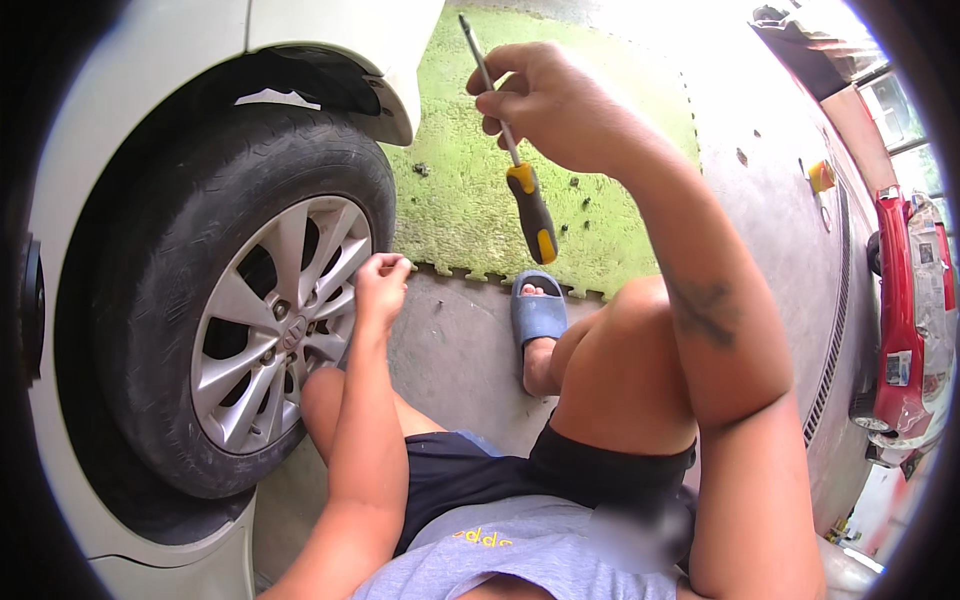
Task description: The person installs a white plastic wheel arch trim onto a car. They position the trim piece, insert several clips by hand, and then use a screwdriver to secure the trim firmly in place.
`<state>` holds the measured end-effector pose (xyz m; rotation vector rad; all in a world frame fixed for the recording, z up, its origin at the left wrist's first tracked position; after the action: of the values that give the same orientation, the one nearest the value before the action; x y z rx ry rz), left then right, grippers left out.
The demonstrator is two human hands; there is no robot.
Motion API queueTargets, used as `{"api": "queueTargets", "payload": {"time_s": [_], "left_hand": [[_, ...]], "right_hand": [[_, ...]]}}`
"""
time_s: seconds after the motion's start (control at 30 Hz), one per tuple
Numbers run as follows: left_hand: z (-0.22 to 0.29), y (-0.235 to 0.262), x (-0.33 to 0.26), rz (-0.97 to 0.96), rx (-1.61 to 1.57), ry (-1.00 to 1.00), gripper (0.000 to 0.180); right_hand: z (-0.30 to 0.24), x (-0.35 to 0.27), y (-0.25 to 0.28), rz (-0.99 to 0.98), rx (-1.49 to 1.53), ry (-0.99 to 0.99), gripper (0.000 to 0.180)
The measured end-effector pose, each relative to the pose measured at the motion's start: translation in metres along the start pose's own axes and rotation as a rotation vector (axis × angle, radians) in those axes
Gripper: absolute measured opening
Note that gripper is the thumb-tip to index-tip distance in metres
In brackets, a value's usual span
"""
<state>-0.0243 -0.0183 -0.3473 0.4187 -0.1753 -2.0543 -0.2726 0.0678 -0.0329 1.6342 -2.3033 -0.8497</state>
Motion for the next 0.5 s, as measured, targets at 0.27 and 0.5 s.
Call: {"api": "queueTargets", "payload": {"time_s": [0.27, 0.5], "left_hand": [[-0.155, -0.101, -0.013, -0.409, 0.717, 0.153, 0.047], [-0.144, -0.121, -0.015, -0.393, 0.716, -0.046, 0.025]], "right_hand": [[0.008, -0.024, 0.06, 0.286, -0.075, -0.273, 0.029], [0.014, -0.031, 0.081, 0.341, 0.081, -0.239, 0.027]]}}
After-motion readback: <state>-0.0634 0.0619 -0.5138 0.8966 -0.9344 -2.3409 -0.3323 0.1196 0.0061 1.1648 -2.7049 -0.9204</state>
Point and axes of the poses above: each hand's wrist, its own x-axis towards the middle knuckle, its own y-axis out of the back of the hand, z = x × y, the point moved 9 cm from there along x, towards the middle knuckle, and after that the axes turned 9 degrees about -y, right-handed, at the moved point
